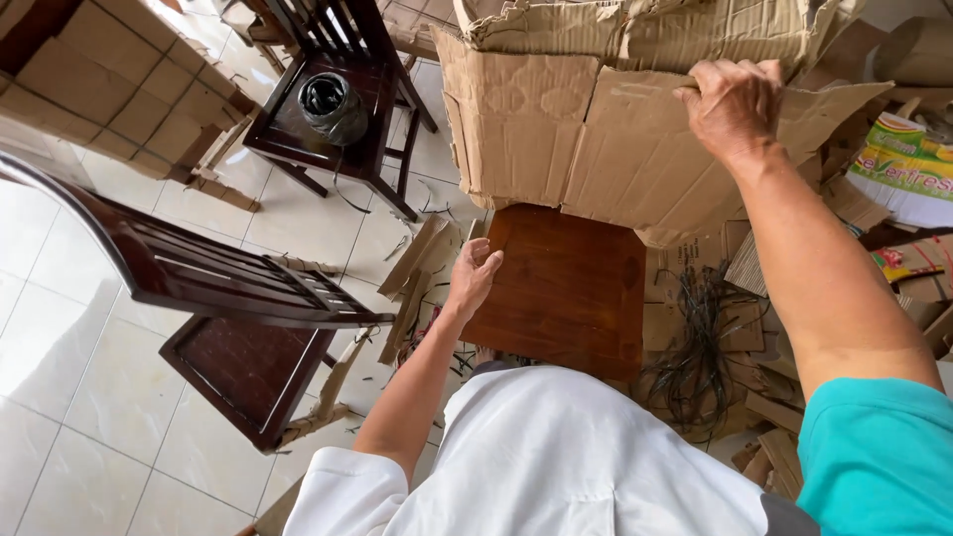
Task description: The person tears a large piece of cardboard into smaller pieces by hand and places them on the floor. They then pick up a bundle of cardboard, untie the wire binding, and place the bundle on a wooden stool.
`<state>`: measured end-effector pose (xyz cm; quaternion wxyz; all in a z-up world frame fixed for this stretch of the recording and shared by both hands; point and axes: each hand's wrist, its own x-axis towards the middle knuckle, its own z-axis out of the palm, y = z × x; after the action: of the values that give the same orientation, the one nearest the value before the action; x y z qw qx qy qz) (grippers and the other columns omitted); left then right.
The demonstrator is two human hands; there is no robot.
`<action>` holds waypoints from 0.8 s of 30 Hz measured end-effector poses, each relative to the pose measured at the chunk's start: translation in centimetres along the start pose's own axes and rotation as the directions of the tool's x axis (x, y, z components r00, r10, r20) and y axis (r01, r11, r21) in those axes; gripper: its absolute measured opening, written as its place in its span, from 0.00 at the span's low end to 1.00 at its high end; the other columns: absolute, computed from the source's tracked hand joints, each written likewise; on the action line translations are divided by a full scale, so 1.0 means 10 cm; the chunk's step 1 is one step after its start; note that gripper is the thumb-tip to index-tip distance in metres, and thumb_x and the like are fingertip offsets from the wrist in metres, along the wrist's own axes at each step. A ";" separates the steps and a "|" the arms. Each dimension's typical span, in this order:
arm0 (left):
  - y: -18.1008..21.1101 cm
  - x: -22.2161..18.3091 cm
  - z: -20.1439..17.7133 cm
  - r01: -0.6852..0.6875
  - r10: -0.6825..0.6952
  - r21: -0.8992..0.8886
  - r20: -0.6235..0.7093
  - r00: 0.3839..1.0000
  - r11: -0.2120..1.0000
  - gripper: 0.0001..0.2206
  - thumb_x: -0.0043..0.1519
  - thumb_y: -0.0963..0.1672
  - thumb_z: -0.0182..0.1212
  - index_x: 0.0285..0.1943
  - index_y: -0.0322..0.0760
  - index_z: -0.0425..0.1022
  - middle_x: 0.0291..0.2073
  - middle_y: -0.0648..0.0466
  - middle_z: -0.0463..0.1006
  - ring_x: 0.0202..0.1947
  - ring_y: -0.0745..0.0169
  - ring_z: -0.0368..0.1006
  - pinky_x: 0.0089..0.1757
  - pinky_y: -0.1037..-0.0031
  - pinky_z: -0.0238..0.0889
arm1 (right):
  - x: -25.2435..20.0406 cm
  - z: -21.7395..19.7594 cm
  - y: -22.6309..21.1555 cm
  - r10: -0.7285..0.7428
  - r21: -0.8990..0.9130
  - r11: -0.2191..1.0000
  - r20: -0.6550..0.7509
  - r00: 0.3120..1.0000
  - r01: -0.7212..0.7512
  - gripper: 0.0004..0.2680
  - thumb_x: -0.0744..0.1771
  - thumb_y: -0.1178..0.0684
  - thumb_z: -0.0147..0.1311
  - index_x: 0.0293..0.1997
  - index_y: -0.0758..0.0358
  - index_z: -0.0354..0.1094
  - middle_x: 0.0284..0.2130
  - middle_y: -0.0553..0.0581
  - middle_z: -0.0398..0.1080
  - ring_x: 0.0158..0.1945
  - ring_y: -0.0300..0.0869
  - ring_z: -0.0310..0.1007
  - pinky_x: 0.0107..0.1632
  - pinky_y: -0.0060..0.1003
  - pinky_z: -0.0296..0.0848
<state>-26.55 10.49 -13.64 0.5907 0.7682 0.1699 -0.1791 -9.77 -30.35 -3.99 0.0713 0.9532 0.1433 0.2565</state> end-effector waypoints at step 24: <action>-0.09 0.24 -0.08 0.003 -0.003 0.049 0.006 1.000 0.999 0.24 0.60 0.51 0.61 0.63 0.42 0.70 0.61 0.45 0.75 0.62 0.54 0.70 0.56 0.64 0.64 | -0.15 -0.12 -0.09 -0.061 -0.239 0.971 -0.135 0.989 0.028 0.14 0.67 0.36 0.75 0.44 0.48 0.74 0.39 0.46 0.74 0.47 0.41 0.66 0.53 0.38 0.59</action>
<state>-24.77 11.63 -15.39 0.5719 0.7817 0.1650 -0.1863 -11.86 -29.86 -3.84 0.1798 0.9139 0.1378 0.3368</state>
